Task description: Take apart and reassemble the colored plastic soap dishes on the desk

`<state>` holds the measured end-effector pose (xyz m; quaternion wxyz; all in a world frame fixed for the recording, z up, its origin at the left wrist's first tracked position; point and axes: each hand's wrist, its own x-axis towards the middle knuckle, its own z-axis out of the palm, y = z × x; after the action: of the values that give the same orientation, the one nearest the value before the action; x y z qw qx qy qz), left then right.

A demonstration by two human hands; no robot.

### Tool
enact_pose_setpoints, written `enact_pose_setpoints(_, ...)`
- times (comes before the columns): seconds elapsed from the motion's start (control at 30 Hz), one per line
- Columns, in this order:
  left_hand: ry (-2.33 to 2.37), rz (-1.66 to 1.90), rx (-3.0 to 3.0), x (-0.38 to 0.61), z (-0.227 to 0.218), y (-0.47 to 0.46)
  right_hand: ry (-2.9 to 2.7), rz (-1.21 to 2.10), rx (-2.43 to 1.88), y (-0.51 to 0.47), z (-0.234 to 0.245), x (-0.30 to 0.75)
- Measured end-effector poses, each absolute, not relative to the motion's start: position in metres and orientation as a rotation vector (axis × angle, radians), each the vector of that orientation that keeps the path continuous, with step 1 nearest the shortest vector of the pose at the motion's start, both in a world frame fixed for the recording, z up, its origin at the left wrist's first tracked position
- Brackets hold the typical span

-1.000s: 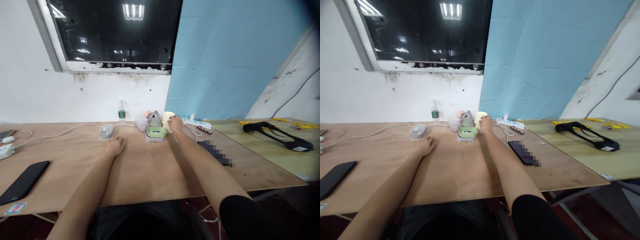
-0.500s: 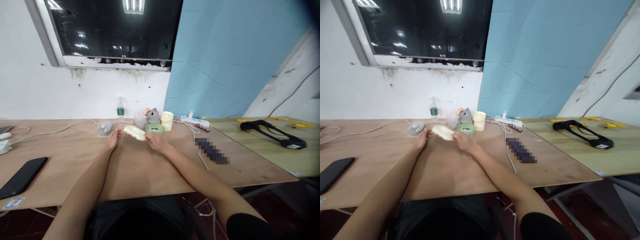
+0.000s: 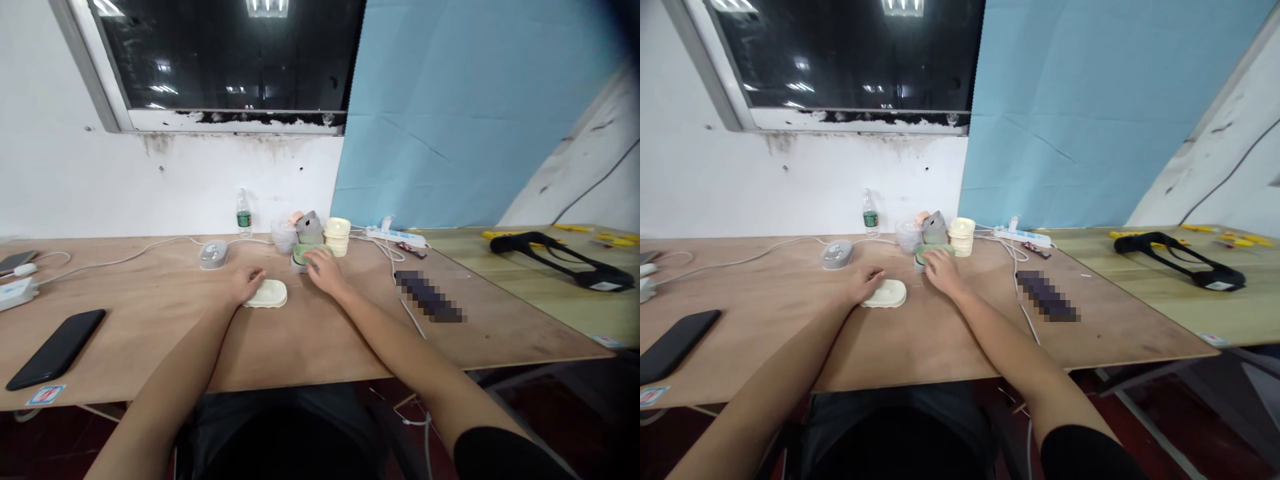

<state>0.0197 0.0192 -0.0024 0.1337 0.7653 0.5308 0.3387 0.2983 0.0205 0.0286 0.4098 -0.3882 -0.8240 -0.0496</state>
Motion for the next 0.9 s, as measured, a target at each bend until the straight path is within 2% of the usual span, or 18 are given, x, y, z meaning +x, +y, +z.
enact_pose_setpoints(0.13, 1.584, 0.962, 2.254, 0.039, -0.006, 0.013, -1.864, -0.16, -1.193, 0.047, 0.016, 0.334)
enact_pose_setpoints(0.33, 1.632, 1.038, 2.238, 0.061, 0.004, 0.0, -1.872, 0.063, -1.352, 0.07, -0.009, 0.358)
enact_pose_setpoints(0.5, 1.647, 1.111, 2.355, 0.045, 0.007, 0.0, -1.823, 0.02, -1.175, 0.058, 0.004, 0.346)
enact_pose_setpoints(0.7, 1.679, 1.316, 2.42, 0.035, 0.014, 0.001, -2.047, -0.06, -0.983, 0.019, 0.027, 0.307)
enact_pose_setpoints(0.9, 1.529, 1.227, 2.454, 0.034, 0.022, -0.005, -2.114, 0.005, -0.831, -0.003, 0.027, 0.277)
